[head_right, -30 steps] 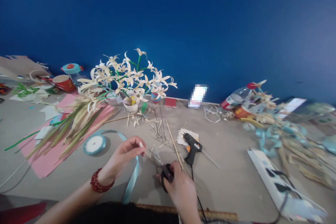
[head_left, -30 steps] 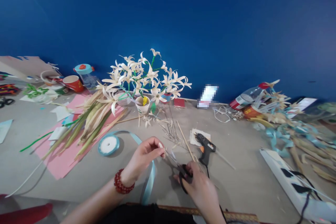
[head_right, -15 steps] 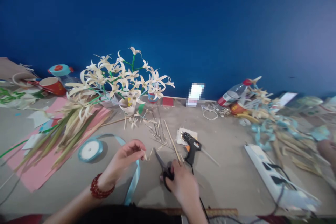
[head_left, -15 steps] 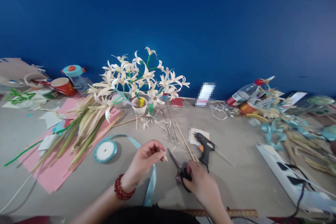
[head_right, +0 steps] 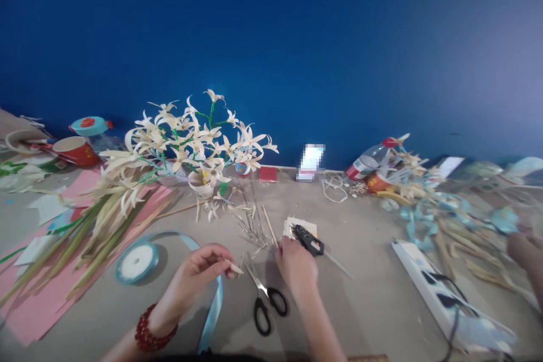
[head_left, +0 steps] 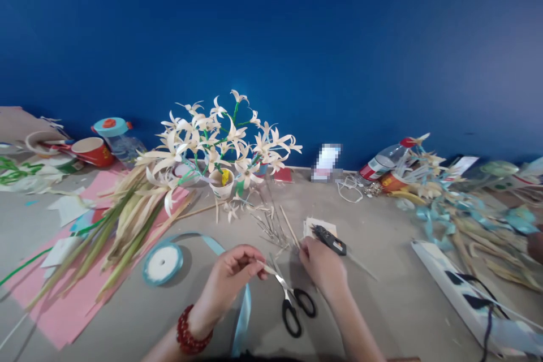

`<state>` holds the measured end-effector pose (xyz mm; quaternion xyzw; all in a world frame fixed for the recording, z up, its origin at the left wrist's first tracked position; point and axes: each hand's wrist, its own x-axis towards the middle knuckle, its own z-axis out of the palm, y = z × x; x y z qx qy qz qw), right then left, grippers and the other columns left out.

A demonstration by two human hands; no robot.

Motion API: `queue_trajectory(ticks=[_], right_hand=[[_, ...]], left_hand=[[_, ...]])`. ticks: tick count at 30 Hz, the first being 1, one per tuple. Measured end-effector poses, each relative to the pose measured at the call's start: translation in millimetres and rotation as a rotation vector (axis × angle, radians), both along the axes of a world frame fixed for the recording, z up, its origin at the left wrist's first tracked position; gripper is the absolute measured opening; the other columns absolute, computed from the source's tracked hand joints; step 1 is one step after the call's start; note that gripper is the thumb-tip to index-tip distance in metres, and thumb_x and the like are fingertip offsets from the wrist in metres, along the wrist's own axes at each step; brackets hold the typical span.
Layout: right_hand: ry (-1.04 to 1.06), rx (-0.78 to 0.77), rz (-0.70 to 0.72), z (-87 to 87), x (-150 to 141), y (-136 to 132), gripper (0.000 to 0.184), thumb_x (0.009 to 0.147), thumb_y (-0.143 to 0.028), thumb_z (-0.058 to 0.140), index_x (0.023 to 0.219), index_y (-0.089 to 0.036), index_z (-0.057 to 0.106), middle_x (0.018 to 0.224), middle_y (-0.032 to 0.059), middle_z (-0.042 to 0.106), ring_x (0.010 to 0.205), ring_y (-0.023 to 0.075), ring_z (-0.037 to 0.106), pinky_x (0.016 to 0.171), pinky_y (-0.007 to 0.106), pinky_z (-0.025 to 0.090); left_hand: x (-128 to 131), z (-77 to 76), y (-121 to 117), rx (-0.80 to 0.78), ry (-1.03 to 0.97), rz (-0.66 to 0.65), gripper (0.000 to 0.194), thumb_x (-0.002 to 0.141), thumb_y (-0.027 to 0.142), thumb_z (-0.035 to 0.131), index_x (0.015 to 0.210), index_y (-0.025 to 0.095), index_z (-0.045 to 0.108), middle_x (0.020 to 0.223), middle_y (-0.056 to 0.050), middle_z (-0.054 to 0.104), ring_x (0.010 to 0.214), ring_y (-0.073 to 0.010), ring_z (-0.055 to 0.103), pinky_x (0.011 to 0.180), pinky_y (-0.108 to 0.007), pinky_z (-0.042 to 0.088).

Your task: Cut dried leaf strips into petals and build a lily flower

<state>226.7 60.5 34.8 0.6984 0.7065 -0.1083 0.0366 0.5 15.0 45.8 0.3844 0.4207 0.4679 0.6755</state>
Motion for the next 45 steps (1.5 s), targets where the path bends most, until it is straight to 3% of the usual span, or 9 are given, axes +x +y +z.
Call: queue_trajectory(ticks=[5, 10, 14, 16, 21, 24, 31, 40, 45], right_hand=[[-0.006, -0.001, -0.036, -0.9, 2, 6, 0.011, 0.083, -0.023, 0.056, 0.075, -0.020, 0.063, 0.077, 0.0082, 0.072, 0.070, 0.0235, 0.069, 0.051, 0.026, 0.029], [0.036, 0.041, -0.035, 5.6, 4, -1, 0.015, 0.087, -0.029, 0.053, 0.080, -0.020, 0.063, 0.075, 0.0071, 0.071, 0.069, 0.0230, 0.067, 0.052, 0.026, 0.034], [0.509, 0.166, 0.176, 15.7, -10, -18, 0.020, 0.091, -0.034, 0.054, 0.102, -0.021, 0.063, 0.084, 0.0058, 0.071, 0.062, 0.0178, 0.062, 0.060, 0.028, 0.046], [0.735, 0.222, 0.336, 20.6, -21, -25, 0.023, 0.092, -0.028, 0.053, 0.112, -0.022, 0.061, 0.097, 0.0075, 0.070, 0.071, 0.0180, 0.065, 0.071, 0.030, 0.050], [0.893, 0.331, 0.576, 27.7, -40, -29, 0.018, 0.090, -0.015, 0.055, 0.100, -0.025, 0.067, 0.098, 0.0063, 0.072, 0.093, 0.0218, 0.066, 0.083, 0.034, 0.050], [0.929, 0.327, 0.521, 32.0, -44, -28, 0.012, 0.091, -0.017, 0.056, 0.091, -0.024, 0.066, 0.089, 0.0058, 0.072, 0.085, 0.0216, 0.066, 0.079, 0.034, 0.051], [1.011, 0.251, 0.351, 35.0, -50, -35, 0.011, 0.092, -0.020, 0.054, 0.086, -0.021, 0.062, 0.082, 0.0045, 0.067, 0.074, 0.0177, 0.062, 0.067, 0.027, 0.048], [1.039, 0.368, 0.263, 25.8, -61, -48, 0.010, 0.089, -0.020, 0.058, 0.080, -0.020, 0.062, 0.075, 0.0022, 0.066, 0.069, 0.0165, 0.061, 0.064, 0.026, 0.048], [1.096, 0.456, 0.182, 26.6, -60, -52, 0.009, 0.087, -0.019, 0.060, 0.080, -0.020, 0.064, 0.074, 0.0022, 0.066, 0.068, 0.0165, 0.062, 0.064, 0.026, 0.048]], left_hand=[[1, 2.0, 2, -0.001, -0.016, -0.008, 0.020, 0.082, 0.034, 0.070, 0.083, 0.015, 0.064, 0.077, -0.007, 0.075, 0.072, -0.0174, 0.067, 0.074, -0.029, 0.049], [3, 3.6, 3, -0.030, -0.056, 0.056, 0.020, 0.081, 0.034, 0.070, 0.080, 0.016, 0.060, 0.076, -0.007, 0.075, 0.071, -0.0177, 0.067, 0.072, -0.029, 0.049], [4, 3.6, 3, -0.022, -0.129, 0.069, 0.018, 0.080, 0.031, 0.071, 0.085, 0.016, 0.062, 0.072, -0.005, 0.073, 0.067, -0.0161, 0.064, 0.068, -0.027, 0.048], [5, 4.2, 3, -0.031, -0.176, 0.051, 0.016, 0.081, 0.029, 0.070, 0.087, 0.016, 0.062, 0.071, -0.005, 0.072, 0.065, -0.0147, 0.063, 0.068, -0.026, 0.046], [5, 6.9, 0, -0.071, -0.224, 0.023, 0.011, 0.083, 0.025, 0.066, 0.083, 0.015, 0.061, 0.063, -0.003, 0.066, 0.061, -0.0131, 0.059, 0.065, -0.025, 0.045], [4, 10.0, -3, -0.005, -0.145, 0.004, 0.012, 0.087, 0.027, 0.059, 0.086, 0.015, 0.062, 0.064, -0.003, 0.063, 0.063, -0.0149, 0.059, 0.065, -0.027, 0.045], [3, 19.4, -9, 0.431, 0.622, 0.092, 0.009, 0.086, 0.019, 0.057, 0.082, 0.018, 0.064, 0.077, -0.003, 0.067, 0.076, -0.0170, 0.061, 0.074, -0.027, 0.044], [6, 12.4, -7, 0.755, 0.914, 0.226, 0.012, 0.079, 0.013, 0.056, 0.069, 0.019, 0.054, 0.065, -0.001, 0.058, 0.068, -0.0175, 0.055, 0.072, -0.031, 0.041], [-6, 7.8, -3, 0.729, 0.964, 0.335, 0.009, 0.081, 0.014, 0.055, 0.073, 0.019, 0.055, 0.069, -0.002, 0.060, 0.071, -0.0182, 0.056, 0.074, -0.032, 0.043]])
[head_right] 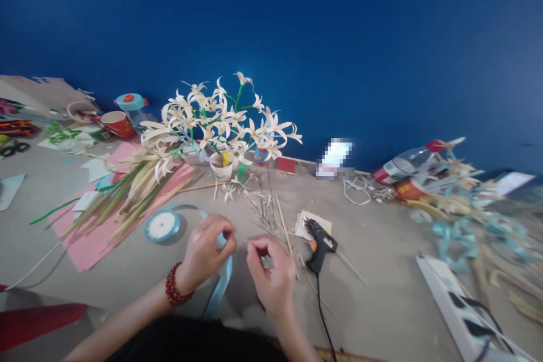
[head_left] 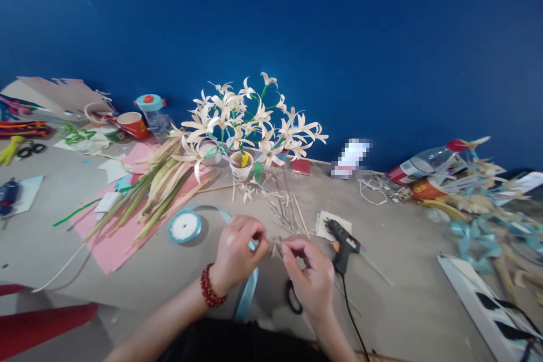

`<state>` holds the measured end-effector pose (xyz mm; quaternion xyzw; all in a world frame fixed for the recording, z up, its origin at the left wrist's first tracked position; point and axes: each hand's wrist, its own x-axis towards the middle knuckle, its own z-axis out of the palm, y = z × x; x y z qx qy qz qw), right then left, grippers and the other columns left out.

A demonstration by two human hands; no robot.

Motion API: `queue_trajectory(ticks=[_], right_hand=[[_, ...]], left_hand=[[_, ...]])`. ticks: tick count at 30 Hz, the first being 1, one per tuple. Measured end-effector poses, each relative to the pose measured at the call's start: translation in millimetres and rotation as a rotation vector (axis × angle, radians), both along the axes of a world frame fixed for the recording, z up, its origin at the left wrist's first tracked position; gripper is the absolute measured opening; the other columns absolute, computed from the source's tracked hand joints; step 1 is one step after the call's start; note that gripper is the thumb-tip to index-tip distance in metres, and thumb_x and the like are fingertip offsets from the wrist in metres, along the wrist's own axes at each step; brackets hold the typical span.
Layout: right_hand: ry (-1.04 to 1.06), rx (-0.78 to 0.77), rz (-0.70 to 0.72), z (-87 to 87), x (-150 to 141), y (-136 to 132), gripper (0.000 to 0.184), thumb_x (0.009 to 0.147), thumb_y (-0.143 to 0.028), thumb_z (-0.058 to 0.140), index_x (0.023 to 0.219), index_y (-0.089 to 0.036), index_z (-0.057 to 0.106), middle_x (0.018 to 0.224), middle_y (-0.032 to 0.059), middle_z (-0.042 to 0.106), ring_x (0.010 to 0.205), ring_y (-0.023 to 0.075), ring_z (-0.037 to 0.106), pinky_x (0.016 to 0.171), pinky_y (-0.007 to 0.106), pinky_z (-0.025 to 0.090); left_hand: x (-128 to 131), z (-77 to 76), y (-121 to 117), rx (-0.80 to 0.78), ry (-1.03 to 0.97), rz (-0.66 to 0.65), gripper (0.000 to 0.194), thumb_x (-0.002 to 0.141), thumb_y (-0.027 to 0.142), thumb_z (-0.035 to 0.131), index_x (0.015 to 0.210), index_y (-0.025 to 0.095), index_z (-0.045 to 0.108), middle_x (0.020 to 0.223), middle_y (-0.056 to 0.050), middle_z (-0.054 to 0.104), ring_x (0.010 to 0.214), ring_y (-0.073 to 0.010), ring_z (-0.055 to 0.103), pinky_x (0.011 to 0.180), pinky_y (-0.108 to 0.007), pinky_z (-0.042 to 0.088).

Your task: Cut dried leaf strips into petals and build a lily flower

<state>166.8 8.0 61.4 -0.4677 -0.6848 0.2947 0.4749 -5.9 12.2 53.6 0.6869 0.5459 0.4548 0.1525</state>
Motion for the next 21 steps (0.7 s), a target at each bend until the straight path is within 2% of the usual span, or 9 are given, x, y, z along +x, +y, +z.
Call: queue_trajectory(ticks=[2, 5, 6, 8, 13, 17, 21], right_hand=[[0.042, -0.025, -0.021, 1.4, 3, -1, 0.008, 0.087, -0.020, 0.060, 0.080, -0.020, 0.064, 0.075, 0.0024, 0.066, 0.067, 0.0167, 0.062, 0.063, 0.026, 0.049], [0.055, -0.078, 0.013, 3.6, 5, -1, 0.008, 0.087, -0.022, 0.061, 0.079, -0.020, 0.064, 0.074, 0.0023, 0.066, 0.064, 0.0164, 0.061, 0.061, 0.027, 0.049], [0.049, -0.086, 0.030, 4.1, 5, -1, 0.009, 0.087, -0.022, 0.061, 0.079, -0.020, 0.064, 0.073, 0.0022, 0.066, 0.064, 0.0164, 0.061, 0.061, 0.027, 0.049], [0.029, -0.096, 0.056, 4.6, 3, -1, 0.010, 0.087, -0.023, 0.060, 0.079, -0.019, 0.064, 0.072, 0.0024, 0.066, 0.064, 0.0168, 0.061, 0.062, 0.027, 0.049], [-0.015, -0.060, 0.040, 2.5, -2, -3, 0.010, 0.087, -0.022, 0.059, 0.078, -0.019, 0.063, 0.071, 0.0029, 0.065, 0.065, 0.0172, 0.061, 0.063, 0.028, 0.050], [0.008, 0.026, -0.019, -1.1, -3, -6, 0.007, 0.087, -0.018, 0.059, 0.082, -0.020, 0.064, 0.074, 0.0026, 0.066, 0.067, 0.0167, 0.062, 0.065, 0.028, 0.050], [0.043, 0.060, -0.089, -1.6, 2, -6, 0.008, 0.086, -0.017, 0.061, 0.080, -0.021, 0.063, 0.073, 0.0011, 0.065, 0.067, 0.0158, 0.061, 0.063, 0.026, 0.049]], left_hand=[[-6, 2.1, 1, -0.100, -0.078, 0.011, 0.010, 0.084, 0.014, 0.051, 0.078, 0.019, 0.057, 0.073, -0.002, 0.063, 0.073, -0.0180, 0.058, 0.072, -0.030, 0.044], [-8, 10.3, 0, -0.276, -0.202, -0.216, 0.013, 0.088, 0.017, 0.049, 0.089, 0.019, 0.061, 0.079, -0.002, 0.067, 0.074, -0.0160, 0.061, 0.071, -0.027, 0.046], [-7, 13.1, 0, -0.282, -0.201, -0.288, 0.011, 0.088, 0.018, 0.050, 0.088, 0.019, 0.062, 0.080, -0.001, 0.067, 0.074, -0.0158, 0.061, 0.072, -0.026, 0.046], [-2, 17.2, -2, -0.245, -0.158, -0.342, 0.010, 0.086, 0.018, 0.053, 0.080, 0.019, 0.061, 0.075, -0.001, 0.066, 0.073, -0.0156, 0.060, 0.074, -0.027, 0.045], [10, 14.5, -4, -0.136, -0.098, -0.263, 0.013, 0.081, 0.011, 0.053, 0.070, 0.018, 0.056, 0.065, 0.001, 0.059, 0.067, -0.0144, 0.054, 0.072, -0.028, 0.041], [6, 7.6, -3, -0.078, -0.054, -0.176, 0.013, 0.080, 0.013, 0.053, 0.068, 0.018, 0.055, 0.063, 0.001, 0.056, 0.065, -0.0150, 0.051, 0.071, -0.029, 0.040], [-3, 6.7, -2, -0.122, -0.118, -0.087, 0.017, 0.083, 0.011, 0.045, 0.070, 0.018, 0.055, 0.065, -0.001, 0.058, 0.067, -0.0164, 0.054, 0.070, -0.030, 0.040]])
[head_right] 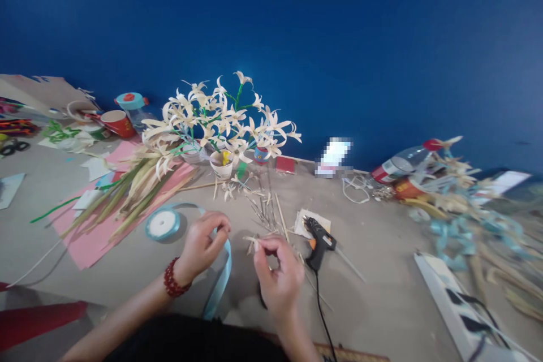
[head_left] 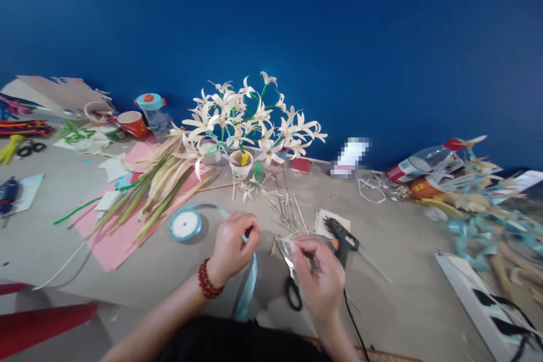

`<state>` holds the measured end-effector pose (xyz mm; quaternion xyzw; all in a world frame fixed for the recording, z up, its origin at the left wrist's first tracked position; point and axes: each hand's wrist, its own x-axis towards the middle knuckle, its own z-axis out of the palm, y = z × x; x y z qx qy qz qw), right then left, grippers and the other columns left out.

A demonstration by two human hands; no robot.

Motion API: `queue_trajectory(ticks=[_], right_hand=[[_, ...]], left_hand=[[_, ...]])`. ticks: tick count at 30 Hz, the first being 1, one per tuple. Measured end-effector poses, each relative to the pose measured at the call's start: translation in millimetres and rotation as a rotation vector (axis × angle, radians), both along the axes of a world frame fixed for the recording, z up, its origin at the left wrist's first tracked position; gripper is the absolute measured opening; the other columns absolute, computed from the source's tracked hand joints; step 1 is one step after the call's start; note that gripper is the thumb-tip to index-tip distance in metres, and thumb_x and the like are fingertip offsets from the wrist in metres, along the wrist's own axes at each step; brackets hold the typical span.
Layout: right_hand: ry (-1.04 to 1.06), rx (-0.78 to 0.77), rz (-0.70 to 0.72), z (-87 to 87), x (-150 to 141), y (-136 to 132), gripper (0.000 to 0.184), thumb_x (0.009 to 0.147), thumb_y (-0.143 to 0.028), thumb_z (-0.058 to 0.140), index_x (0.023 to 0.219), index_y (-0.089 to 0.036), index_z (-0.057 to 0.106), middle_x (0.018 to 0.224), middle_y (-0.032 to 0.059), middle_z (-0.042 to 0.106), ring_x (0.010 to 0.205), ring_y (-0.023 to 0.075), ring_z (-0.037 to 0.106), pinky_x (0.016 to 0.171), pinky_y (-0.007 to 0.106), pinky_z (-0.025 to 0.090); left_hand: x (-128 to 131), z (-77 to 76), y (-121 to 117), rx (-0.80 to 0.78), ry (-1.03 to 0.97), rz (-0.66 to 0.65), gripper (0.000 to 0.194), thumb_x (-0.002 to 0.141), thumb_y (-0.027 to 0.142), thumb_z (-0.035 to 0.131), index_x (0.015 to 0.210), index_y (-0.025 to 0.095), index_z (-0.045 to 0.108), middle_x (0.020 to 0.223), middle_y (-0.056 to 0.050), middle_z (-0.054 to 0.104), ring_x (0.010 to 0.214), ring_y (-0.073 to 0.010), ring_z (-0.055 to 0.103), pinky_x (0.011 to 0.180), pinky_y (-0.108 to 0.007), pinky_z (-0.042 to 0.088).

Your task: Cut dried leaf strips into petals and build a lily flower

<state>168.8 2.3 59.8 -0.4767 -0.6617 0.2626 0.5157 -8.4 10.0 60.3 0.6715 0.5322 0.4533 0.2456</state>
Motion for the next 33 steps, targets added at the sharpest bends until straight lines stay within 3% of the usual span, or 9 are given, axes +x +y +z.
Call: queue_trajectory(ticks=[3, 6, 10, 15, 18, 21, 25, 29, 33], right_hand=[[0.002, -0.084, 0.042, 1.1, 3, 2, 0.007, 0.087, -0.020, 0.061, 0.080, -0.021, 0.064, 0.074, 0.0012, 0.065, 0.063, 0.0150, 0.061, 0.061, 0.026, 0.049], [-0.024, -0.120, 0.110, 1.4, 0, 3, 0.009, 0.088, -0.022, 0.059, 0.080, -0.020, 0.063, 0.071, 0.0018, 0.065, 0.062, 0.0160, 0.060, 0.060, 0.028, 0.049], [-0.057, -0.059, 0.103, 0.3, -4, 2, 0.011, 0.088, -0.021, 0.059, 0.078, -0.019, 0.063, 0.071, 0.0031, 0.065, 0.065, 0.0170, 0.061, 0.063, 0.029, 0.050], [0.038, -0.052, -0.005, 0.5, 6, 1, 0.010, 0.087, -0.022, 0.061, 0.078, -0.020, 0.063, 0.071, 0.0031, 0.065, 0.065, 0.0166, 0.062, 0.061, 0.027, 0.052], [0.037, -0.140, 0.034, 2.6, 9, 3, 0.010, 0.088, -0.025, 0.061, 0.080, -0.019, 0.064, 0.072, 0.0028, 0.065, 0.061, 0.0154, 0.062, 0.057, 0.025, 0.052], [0.018, -0.152, 0.067, 4.5, 7, 2, 0.012, 0.088, -0.026, 0.060, 0.080, -0.019, 0.064, 0.072, 0.0032, 0.066, 0.062, 0.0163, 0.063, 0.057, 0.026, 0.053], [0.018, -0.162, 0.108, 4.9, 3, 1, 0.007, 0.087, -0.025, 0.060, 0.089, -0.019, 0.064, 0.078, 0.0045, 0.070, 0.066, 0.0177, 0.068, 0.061, 0.027, 0.056], [0.011, -0.212, 0.172, 7.4, 5, 3, 0.014, 0.086, -0.025, 0.061, 0.100, -0.019, 0.062, 0.086, 0.0064, 0.073, 0.075, 0.0196, 0.071, 0.066, 0.028, 0.058], [-0.085, -0.197, 0.227, 16.1, 5, 6, 0.008, 0.088, -0.022, 0.057, 0.091, -0.020, 0.064, 0.079, 0.0034, 0.072, 0.070, 0.0174, 0.070, 0.064, 0.025, 0.056]], left_hand=[[2, 4.6, -1, -0.048, -0.060, -0.148, 0.014, 0.084, 0.014, 0.045, 0.079, 0.018, 0.057, 0.071, -0.002, 0.061, 0.070, -0.0166, 0.056, 0.070, -0.029, 0.042], [10, 7.8, -2, 0.012, -0.006, -0.247, 0.010, 0.083, 0.017, 0.050, 0.076, 0.019, 0.057, 0.070, -0.002, 0.060, 0.070, -0.0170, 0.055, 0.073, -0.031, 0.042], [13, 2.5, 0, 0.100, 0.092, -0.204, 0.018, 0.083, 0.014, 0.048, 0.067, 0.019, 0.055, 0.061, -0.001, 0.057, 0.063, -0.0160, 0.052, 0.072, -0.031, 0.042], [-2, -1.6, 4, 0.083, 0.110, 0.008, 0.018, 0.084, 0.014, 0.047, 0.071, 0.019, 0.058, 0.066, -0.003, 0.062, 0.067, -0.0180, 0.057, 0.074, -0.033, 0.043], [-1, 4.7, 2, 0.058, 0.072, -0.107, 0.015, 0.088, 0.020, 0.047, 0.082, 0.019, 0.060, 0.073, -0.004, 0.065, 0.073, -0.0192, 0.059, 0.074, -0.034, 0.045], [8, 9.0, -1, 0.126, 0.080, -0.221, 0.011, 0.089, 0.021, 0.050, 0.084, 0.019, 0.060, 0.073, -0.003, 0.066, 0.072, -0.0184, 0.059, 0.086, -0.038, 0.045], [14, 7.6, -2, 0.175, 0.113, -0.214, 0.016, 0.089, 0.014, 0.046, 0.077, 0.019, 0.056, 0.068, -0.002, 0.063, 0.067, -0.0161, 0.056, 0.090, -0.038, 0.044], [12, 8.9, -4, 0.185, 0.175, -0.237, 0.015, 0.088, 0.013, 0.046, 0.076, 0.018, 0.056, 0.069, -0.002, 0.062, 0.069, -0.0164, 0.056, 0.089, -0.039, 0.044], [12, 10.8, -5, 0.191, 0.224, -0.239, 0.016, 0.086, 0.013, 0.046, 0.074, 0.018, 0.056, 0.067, -0.002, 0.060, 0.066, -0.0161, 0.055, 0.088, -0.038, 0.044]])
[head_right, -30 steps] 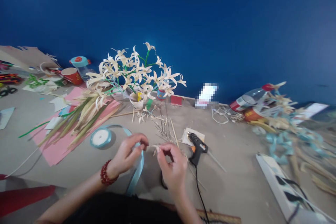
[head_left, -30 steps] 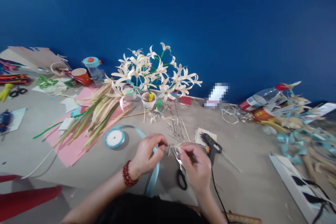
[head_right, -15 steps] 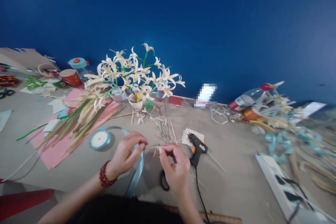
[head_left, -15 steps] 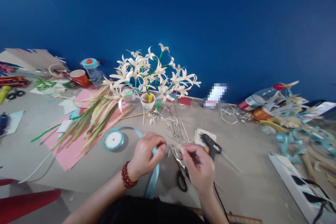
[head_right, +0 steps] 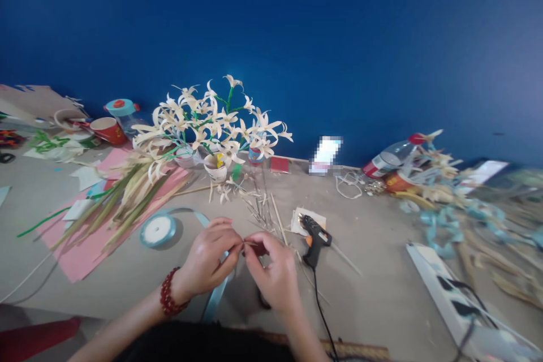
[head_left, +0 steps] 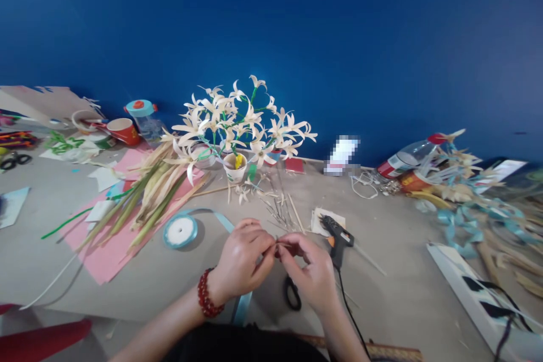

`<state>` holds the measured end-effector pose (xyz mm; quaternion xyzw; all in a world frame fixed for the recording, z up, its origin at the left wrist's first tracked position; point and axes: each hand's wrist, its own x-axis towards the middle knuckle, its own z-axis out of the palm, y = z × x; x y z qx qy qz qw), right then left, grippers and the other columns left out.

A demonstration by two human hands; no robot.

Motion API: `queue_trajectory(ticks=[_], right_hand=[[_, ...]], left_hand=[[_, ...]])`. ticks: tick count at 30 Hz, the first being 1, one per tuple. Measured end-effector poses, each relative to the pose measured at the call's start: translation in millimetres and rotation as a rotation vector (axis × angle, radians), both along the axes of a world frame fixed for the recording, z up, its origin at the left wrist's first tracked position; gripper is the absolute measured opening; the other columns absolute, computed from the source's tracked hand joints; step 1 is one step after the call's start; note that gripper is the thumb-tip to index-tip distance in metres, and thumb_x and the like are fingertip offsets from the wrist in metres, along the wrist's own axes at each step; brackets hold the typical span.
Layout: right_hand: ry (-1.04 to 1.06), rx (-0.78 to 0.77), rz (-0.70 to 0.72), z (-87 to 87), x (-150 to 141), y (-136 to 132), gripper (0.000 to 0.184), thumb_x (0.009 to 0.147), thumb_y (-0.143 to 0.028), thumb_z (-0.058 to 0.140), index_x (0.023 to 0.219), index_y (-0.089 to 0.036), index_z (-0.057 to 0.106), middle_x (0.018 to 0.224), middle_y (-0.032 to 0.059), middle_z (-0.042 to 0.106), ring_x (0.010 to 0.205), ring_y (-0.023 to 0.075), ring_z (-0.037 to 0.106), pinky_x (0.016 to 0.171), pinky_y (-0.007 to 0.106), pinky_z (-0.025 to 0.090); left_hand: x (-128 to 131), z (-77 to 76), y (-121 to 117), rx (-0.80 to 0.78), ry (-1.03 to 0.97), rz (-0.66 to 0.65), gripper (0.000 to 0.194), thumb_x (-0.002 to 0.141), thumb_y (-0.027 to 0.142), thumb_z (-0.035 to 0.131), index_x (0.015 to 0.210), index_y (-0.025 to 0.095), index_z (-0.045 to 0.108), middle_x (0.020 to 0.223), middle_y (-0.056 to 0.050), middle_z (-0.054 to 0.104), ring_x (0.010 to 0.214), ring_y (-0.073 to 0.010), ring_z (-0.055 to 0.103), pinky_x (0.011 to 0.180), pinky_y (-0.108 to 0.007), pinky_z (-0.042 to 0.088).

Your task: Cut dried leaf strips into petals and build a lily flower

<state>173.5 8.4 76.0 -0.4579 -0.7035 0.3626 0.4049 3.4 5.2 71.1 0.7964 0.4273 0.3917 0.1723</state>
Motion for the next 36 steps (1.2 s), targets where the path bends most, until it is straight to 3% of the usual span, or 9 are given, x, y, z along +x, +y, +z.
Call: queue_trajectory(ticks=[6, 12, 16, 18, 24, 32, 36], right_hand=[[-0.198, 0.116, -0.046, -0.1, 6, 1, 0.010, 0.084, -0.019, 0.057, 0.078, -0.021, 0.065, 0.068, -0.0001, 0.070, 0.060, 0.0154, 0.066, 0.060, 0.024, 0.052], [-0.177, 0.106, -0.275, -7.2, 36, 9, 0.012, 0.088, -0.029, 0.058, 0.083, -0.019, 0.064, 0.073, 0.0050, 0.072, 0.064, 0.0195, 0.070, 0.060, 0.027, 0.055], [-0.051, -0.058, -0.022, 2.4, 25, 4, 0.014, 0.088, -0.027, 0.057, 0.098, -0.019, 0.063, 0.087, 0.0066, 0.073, 0.072, 0.0185, 0.071, 0.064, 0.026, 0.057], [-0.045, -0.065, 0.036, 5.5, 12, 2, 0.010, 0.087, -0.025, 0.056, 0.092, -0.019, 0.063, 0.080, 0.0039, 0.071, 0.068, 0.0165, 0.069, 0.062, 0.024, 0.056], [-0.115, -0.013, -0.027, 2.0, -4, 1, 0.013, 0.086, -0.022, 0.054, 0.074, -0.020, 0.061, 0.064, 0.0000, 0.066, 0.059, 0.0152, 0.065, 0.057, 0.022, 0.052], [-0.160, 0.022, -0.255, -10.7, 28, 6, 0.016, 0.090, -0.032, 0.056, 0.083, -0.020, 0.062, 0.073, 0.0053, 0.070, 0.064, 0.0196, 0.069, 0.059, 0.026, 0.055], [-0.042, -0.092, -0.066, -3.9, 16, 3, 0.012, 0.089, -0.028, 0.056, 0.095, -0.020, 0.062, 0.084, 0.0056, 0.071, 0.070, 0.0181, 0.070, 0.063, 0.025, 0.057]], left_hand=[[0, -1.7, -1, 0.013, 0.018, 0.012, 0.018, 0.086, 0.013, 0.047, 0.071, 0.019, 0.055, 0.064, -0.001, 0.060, 0.063, -0.0153, 0.053, 0.089, -0.038, 0.043], [-4, -1.1, 0, 0.018, -0.054, 0.062, 0.019, 0.086, 0.012, 0.046, 0.071, 0.020, 0.055, 0.063, -0.001, 0.060, 0.062, -0.0153, 0.052, 0.088, -0.038, 0.044], [-2, -1.7, 1, 0.009, -0.055, 0.036, 0.017, 0.086, 0.013, 0.047, 0.073, 0.019, 0.056, 0.065, -0.001, 0.061, 0.064, -0.0151, 0.054, 0.089, -0.038, 0.044], [-1, -1.4, 1, 0.006, -0.053, 0.026, 0.017, 0.086, 0.012, 0.048, 0.074, 0.019, 0.056, 0.065, -0.001, 0.062, 0.064, -0.0150, 0.054, 0.090, -0.039, 0.044], [0, 0.1, -1, 0.036, -0.051, 0.028, 0.017, 0.086, 0.012, 0.048, 0.073, 0.019, 0.056, 0.065, 0.000, 0.062, 0.064, -0.0146, 0.053, 0.092, -0.039, 0.043], [-2, -5.8, -1, 0.061, -0.090, 0.089, 0.016, 0.085, 0.012, 0.048, 0.072, 0.020, 0.054, 0.063, 0.000, 0.059, 0.062, -0.0148, 0.052, 0.090, -0.039, 0.045], [-2, -6.5, 0, 0.051, -0.091, 0.084, 0.016, 0.085, 0.011, 0.049, 0.073, 0.020, 0.054, 0.064, 0.000, 0.060, 0.062, -0.0144, 0.052, 0.090, -0.039, 0.045]])
